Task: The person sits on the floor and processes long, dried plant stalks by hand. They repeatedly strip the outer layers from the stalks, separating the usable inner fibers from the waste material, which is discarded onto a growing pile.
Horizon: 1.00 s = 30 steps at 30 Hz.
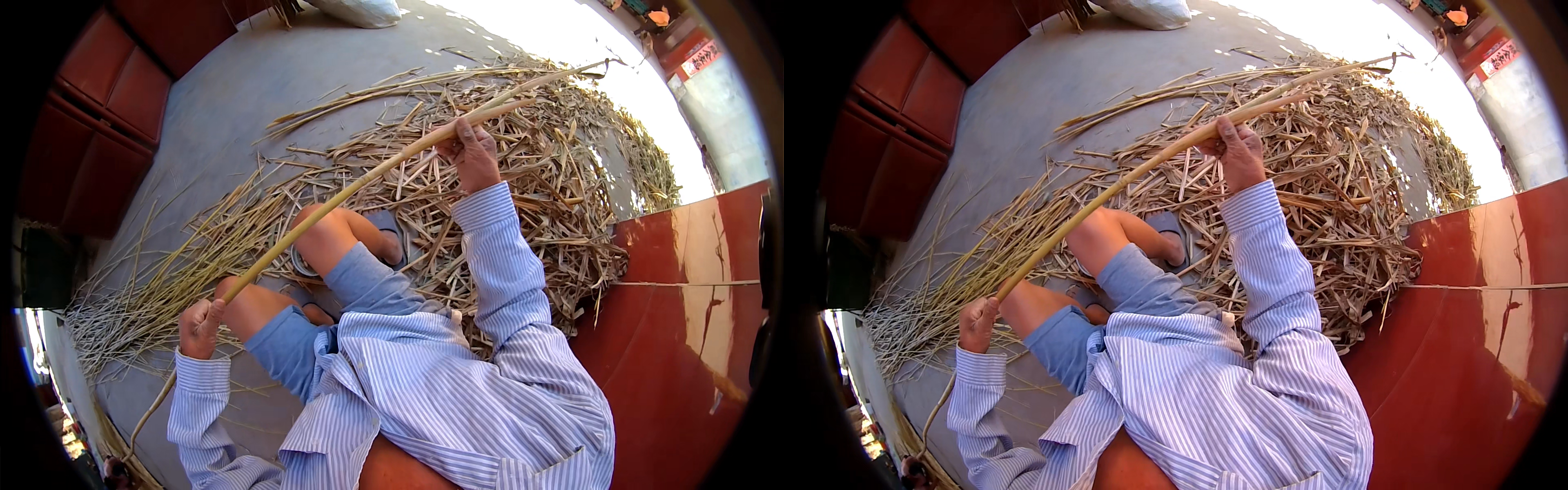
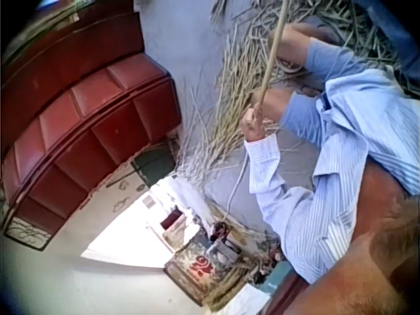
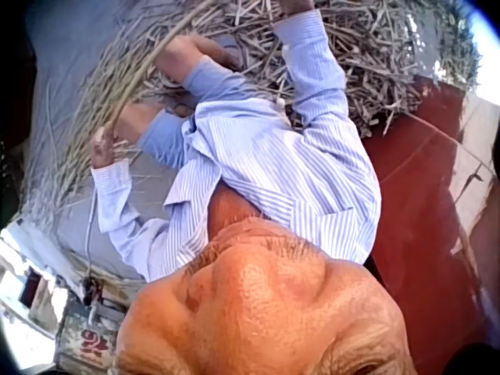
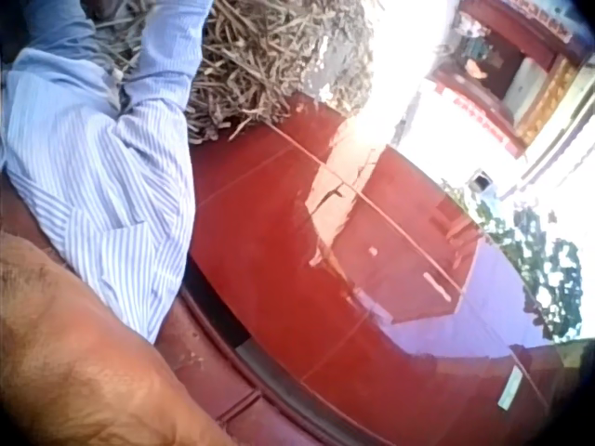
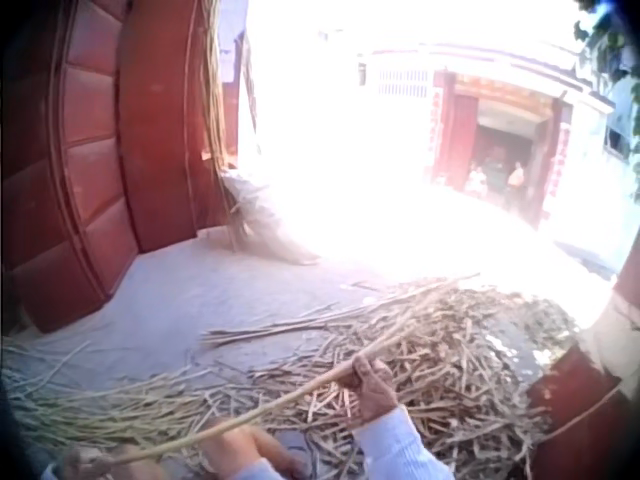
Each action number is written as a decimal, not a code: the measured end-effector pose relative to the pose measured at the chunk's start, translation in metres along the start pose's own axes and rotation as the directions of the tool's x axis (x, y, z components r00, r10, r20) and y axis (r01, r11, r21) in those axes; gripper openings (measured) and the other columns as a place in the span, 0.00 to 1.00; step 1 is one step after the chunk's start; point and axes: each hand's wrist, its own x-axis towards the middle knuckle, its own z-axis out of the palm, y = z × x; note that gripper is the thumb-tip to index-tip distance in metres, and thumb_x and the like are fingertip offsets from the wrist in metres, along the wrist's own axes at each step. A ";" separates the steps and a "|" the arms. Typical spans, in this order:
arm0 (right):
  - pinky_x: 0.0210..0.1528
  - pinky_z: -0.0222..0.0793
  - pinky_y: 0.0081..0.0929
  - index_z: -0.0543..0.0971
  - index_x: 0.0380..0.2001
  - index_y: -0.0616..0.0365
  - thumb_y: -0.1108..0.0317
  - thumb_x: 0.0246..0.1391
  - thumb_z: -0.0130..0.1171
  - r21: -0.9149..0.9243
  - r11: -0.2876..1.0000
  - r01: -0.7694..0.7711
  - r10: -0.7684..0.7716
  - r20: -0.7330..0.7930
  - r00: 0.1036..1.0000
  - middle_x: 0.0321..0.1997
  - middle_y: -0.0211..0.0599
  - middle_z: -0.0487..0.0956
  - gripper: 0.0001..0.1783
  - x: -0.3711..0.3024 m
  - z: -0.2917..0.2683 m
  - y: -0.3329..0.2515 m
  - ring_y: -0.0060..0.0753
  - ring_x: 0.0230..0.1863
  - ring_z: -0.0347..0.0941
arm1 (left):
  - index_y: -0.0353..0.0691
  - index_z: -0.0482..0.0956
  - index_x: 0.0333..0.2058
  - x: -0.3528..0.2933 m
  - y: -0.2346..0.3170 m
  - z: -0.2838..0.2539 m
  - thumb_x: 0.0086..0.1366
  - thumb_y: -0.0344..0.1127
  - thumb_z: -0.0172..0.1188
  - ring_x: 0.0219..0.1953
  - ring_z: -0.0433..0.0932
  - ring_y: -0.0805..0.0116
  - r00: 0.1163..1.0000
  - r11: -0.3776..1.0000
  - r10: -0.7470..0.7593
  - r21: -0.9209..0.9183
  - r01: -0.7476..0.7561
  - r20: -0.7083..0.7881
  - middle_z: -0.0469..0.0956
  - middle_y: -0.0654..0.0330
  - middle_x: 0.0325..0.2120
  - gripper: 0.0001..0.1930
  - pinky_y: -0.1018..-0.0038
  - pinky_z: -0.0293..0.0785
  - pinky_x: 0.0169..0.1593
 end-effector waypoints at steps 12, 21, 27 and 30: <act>0.58 0.69 0.41 0.56 0.64 0.68 0.47 0.69 0.35 0.523 0.851 -0.055 0.177 -0.186 0.966 0.63 0.53 0.67 0.35 0.025 -0.125 -0.048 0.43 0.60 0.69 | 0.34 0.64 0.16 -0.028 -0.006 0.007 0.65 0.52 0.59 0.14 0.58 0.69 0.992 0.969 0.122 0.215 -0.124 0.022 0.61 0.56 0.10 0.29 0.66 0.54 0.20; 0.50 0.79 0.32 0.67 0.55 0.66 0.64 0.66 0.48 0.213 0.974 -0.077 0.095 -0.075 0.993 0.50 0.44 0.77 0.20 0.029 -0.145 -0.053 0.37 0.52 0.76 | 0.36 0.65 0.14 -0.057 -0.076 -0.044 0.63 0.60 0.58 0.17 0.58 0.76 0.980 0.988 -0.152 0.056 0.146 0.126 0.62 0.65 0.11 0.32 0.71 0.52 0.21; 0.46 0.81 0.31 0.74 0.44 0.66 0.61 0.66 0.48 0.127 0.977 -0.172 0.194 -0.191 0.962 0.43 0.45 0.80 0.17 0.034 -0.148 -0.049 0.37 0.46 0.79 | 0.38 0.67 0.16 -0.075 -0.048 -0.043 0.61 0.56 0.61 0.16 0.61 0.65 0.970 0.932 0.157 0.352 -0.084 -0.184 0.61 0.59 0.12 0.28 0.67 0.55 0.22; 0.44 0.82 0.31 0.75 0.42 0.66 0.61 0.66 0.48 0.120 0.976 -0.181 0.207 -0.263 0.942 0.39 0.43 0.82 0.16 0.033 -0.150 -0.057 0.36 0.43 0.80 | 0.39 0.68 0.18 -0.092 -0.022 -0.053 0.60 0.59 0.60 0.17 0.63 0.56 0.873 0.776 0.404 0.607 -0.170 -0.273 0.62 0.56 0.14 0.27 0.63 0.57 0.22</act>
